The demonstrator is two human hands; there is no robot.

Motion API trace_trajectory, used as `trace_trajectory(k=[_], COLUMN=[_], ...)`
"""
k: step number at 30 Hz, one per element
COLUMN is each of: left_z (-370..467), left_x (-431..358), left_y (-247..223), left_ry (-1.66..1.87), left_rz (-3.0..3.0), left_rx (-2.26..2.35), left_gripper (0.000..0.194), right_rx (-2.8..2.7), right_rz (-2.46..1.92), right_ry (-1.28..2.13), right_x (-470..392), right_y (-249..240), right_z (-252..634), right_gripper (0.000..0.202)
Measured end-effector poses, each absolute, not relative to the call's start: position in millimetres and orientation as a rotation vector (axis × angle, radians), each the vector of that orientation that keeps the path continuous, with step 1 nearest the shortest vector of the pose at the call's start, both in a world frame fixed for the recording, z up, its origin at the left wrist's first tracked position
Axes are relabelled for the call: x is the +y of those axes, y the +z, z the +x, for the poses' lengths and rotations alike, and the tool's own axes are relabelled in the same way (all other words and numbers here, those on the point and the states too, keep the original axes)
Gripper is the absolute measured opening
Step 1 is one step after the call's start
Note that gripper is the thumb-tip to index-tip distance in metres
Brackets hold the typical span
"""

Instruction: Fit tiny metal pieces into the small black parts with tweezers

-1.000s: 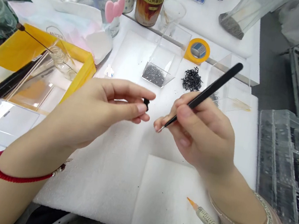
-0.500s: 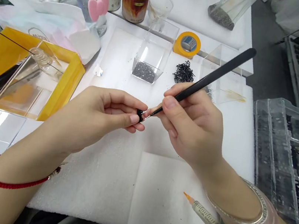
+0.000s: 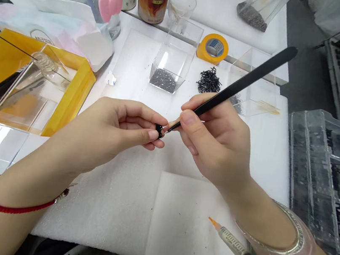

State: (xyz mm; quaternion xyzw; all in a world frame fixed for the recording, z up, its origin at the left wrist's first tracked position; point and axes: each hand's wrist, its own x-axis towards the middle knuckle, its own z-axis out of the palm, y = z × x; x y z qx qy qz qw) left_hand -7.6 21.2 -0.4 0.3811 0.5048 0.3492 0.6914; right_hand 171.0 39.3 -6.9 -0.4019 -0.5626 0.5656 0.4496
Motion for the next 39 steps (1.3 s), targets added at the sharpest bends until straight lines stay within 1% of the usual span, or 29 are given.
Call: trace_trajectory(k=[3, 9, 15, 29, 39], left_z=[-7.4, -8.2, -7.2, -7.7, -7.7], left_x=[22.7, 23.8, 23.2, 22.6, 22.4], left_y=[0.7, 1.2, 0.4, 3.1, 1.7], left_ry=[0.777, 0.772, 0.773, 0.765, 0.779], left_rz=[0.857, 0.882, 0.889, 0.915, 0.900], left_rx=[1.136, 1.138, 1.128, 1.149, 1.138], left_gripper=[0.011, 0.011, 0.010, 0.008, 0.009], right_rx=[-1.372, -1.336, -1.313, -1.304, -1.294], right_rz=[-0.998, -1.011, -0.995, -0.968, -0.912], right_ry=[1.407, 1.470, 1.499, 1.494, 1.477], right_x=[39.7, 40.6, 40.8, 41.3, 42.5], right_y=[-6.8, -7.6, -6.4, -7.2, -7.6], right_z=[171.1, 173.2, 172.6, 172.5, 170.9], right_gripper=[0.004, 0.009, 0.004, 0.004, 0.009])
